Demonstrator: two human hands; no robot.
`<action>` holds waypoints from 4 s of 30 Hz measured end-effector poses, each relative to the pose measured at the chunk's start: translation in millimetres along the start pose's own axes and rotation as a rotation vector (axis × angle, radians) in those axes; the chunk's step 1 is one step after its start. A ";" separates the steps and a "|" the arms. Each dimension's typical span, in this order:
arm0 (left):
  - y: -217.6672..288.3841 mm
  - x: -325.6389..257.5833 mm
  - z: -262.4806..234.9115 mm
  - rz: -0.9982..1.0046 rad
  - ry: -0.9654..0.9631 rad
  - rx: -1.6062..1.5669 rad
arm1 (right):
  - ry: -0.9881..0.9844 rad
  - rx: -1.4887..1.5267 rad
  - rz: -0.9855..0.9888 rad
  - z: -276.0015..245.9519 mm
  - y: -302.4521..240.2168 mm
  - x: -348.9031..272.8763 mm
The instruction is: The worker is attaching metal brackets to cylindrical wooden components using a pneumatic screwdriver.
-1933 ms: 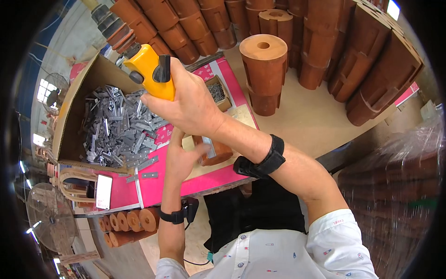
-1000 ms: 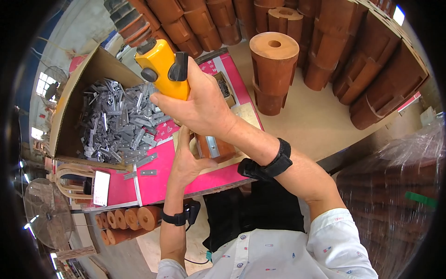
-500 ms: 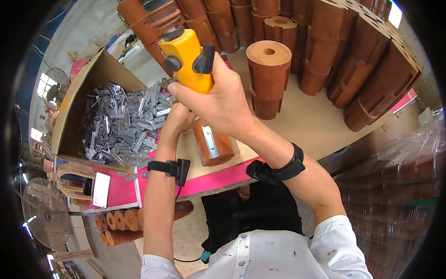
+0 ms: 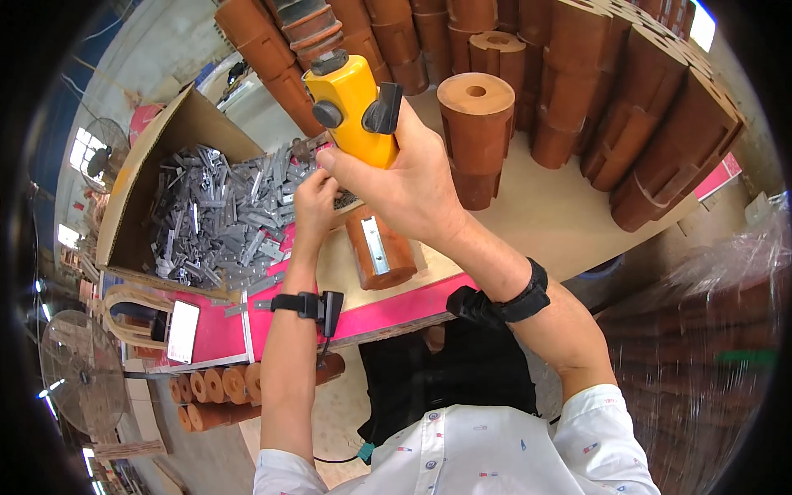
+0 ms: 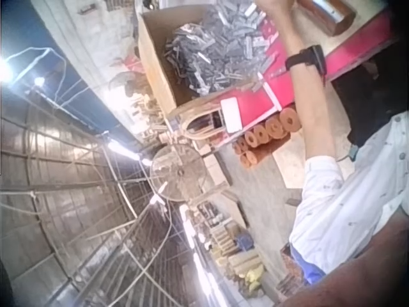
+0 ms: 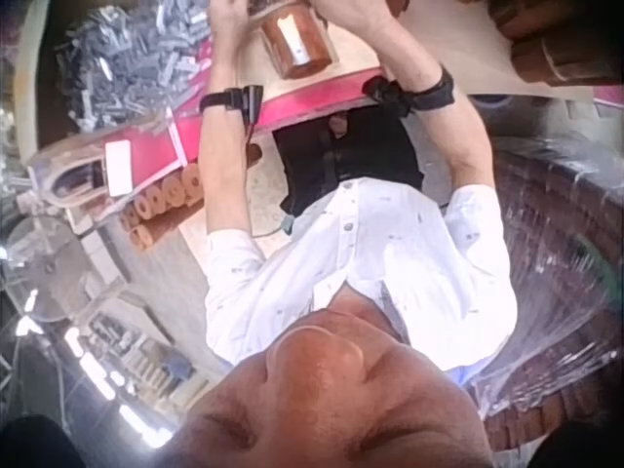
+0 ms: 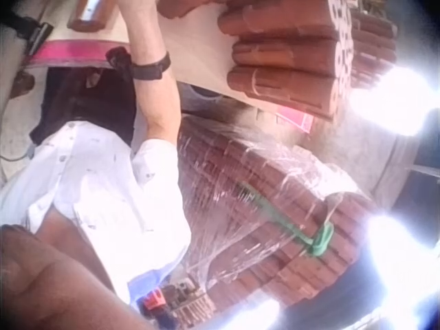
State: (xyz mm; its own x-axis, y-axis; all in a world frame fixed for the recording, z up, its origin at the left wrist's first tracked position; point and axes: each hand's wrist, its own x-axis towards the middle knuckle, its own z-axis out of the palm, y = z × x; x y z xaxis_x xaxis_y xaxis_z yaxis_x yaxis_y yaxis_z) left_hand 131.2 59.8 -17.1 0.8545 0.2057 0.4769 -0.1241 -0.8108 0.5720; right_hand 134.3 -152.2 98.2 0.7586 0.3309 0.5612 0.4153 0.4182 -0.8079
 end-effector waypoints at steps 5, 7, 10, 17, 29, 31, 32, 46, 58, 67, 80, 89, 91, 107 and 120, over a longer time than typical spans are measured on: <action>50.3 -30.2 -23.8 -0.360 0.126 -0.516 | -0.003 0.017 -0.027 -3.4 -3.7 -0.2; 66.3 -56.3 -30.9 -0.391 0.104 -0.497 | -0.017 0.017 -0.025 1.8 -7.0 -0.6; 85.8 -89.1 -34.3 -0.260 0.070 -0.634 | -0.044 0.078 -0.011 9.1 -13.6 -0.8; 109.6 -115.2 -32.4 -0.301 0.088 -0.627 | -0.048 0.145 0.002 27.2 -17.7 -3.3; 113.1 -118.5 -20.2 -0.292 0.087 -0.738 | -0.066 0.070 0.005 33.2 -20.7 -5.3; 108.4 -120.5 -18.1 -0.296 0.100 -0.744 | -0.066 0.086 0.003 34.4 -20.0 -5.4; 108.3 -119.9 -18.9 -0.296 0.099 -0.743 | -0.065 0.086 0.003 34.6 -19.4 -5.3; 107.0 -117.0 -18.3 -0.298 0.094 -0.987 | -0.021 0.113 0.006 37.7 -16.4 -3.1; 109.6 -114.4 -25.8 -0.331 0.071 -1.031 | -0.044 0.093 -0.010 41.0 -15.6 -1.4; 116.8 -110.0 -27.4 -0.368 0.041 -0.989 | -0.045 0.092 -0.008 41.8 -13.4 -2.0; 111.1 -113.1 -21.1 -0.375 0.075 -1.045 | -0.050 0.079 -0.004 41.4 -13.3 -2.6; 113.1 -114.9 -17.5 -0.367 0.110 -1.038 | -0.055 0.076 -0.011 39.0 -13.9 -1.2; 112.5 -115.2 -17.1 -0.365 0.115 -1.050 | -0.055 0.077 -0.006 39.1 -14.8 -2.1; 104.1 -104.9 -19.4 -0.275 0.082 -0.691 | -0.030 0.012 -0.101 39.0 -2.8 -0.6; 108.7 -100.7 -19.6 -0.377 0.033 -0.666 | -0.040 -0.063 -0.093 32.4 5.2 -3.7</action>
State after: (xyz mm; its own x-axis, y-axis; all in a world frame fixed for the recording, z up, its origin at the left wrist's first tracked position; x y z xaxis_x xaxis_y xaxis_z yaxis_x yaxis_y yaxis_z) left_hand 21.7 -38.3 10.1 0.8849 0.4282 0.1832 -0.1135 -0.1832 0.9765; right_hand 117.4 -123.9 97.8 0.6952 0.3268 0.6403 0.5151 0.3948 -0.7608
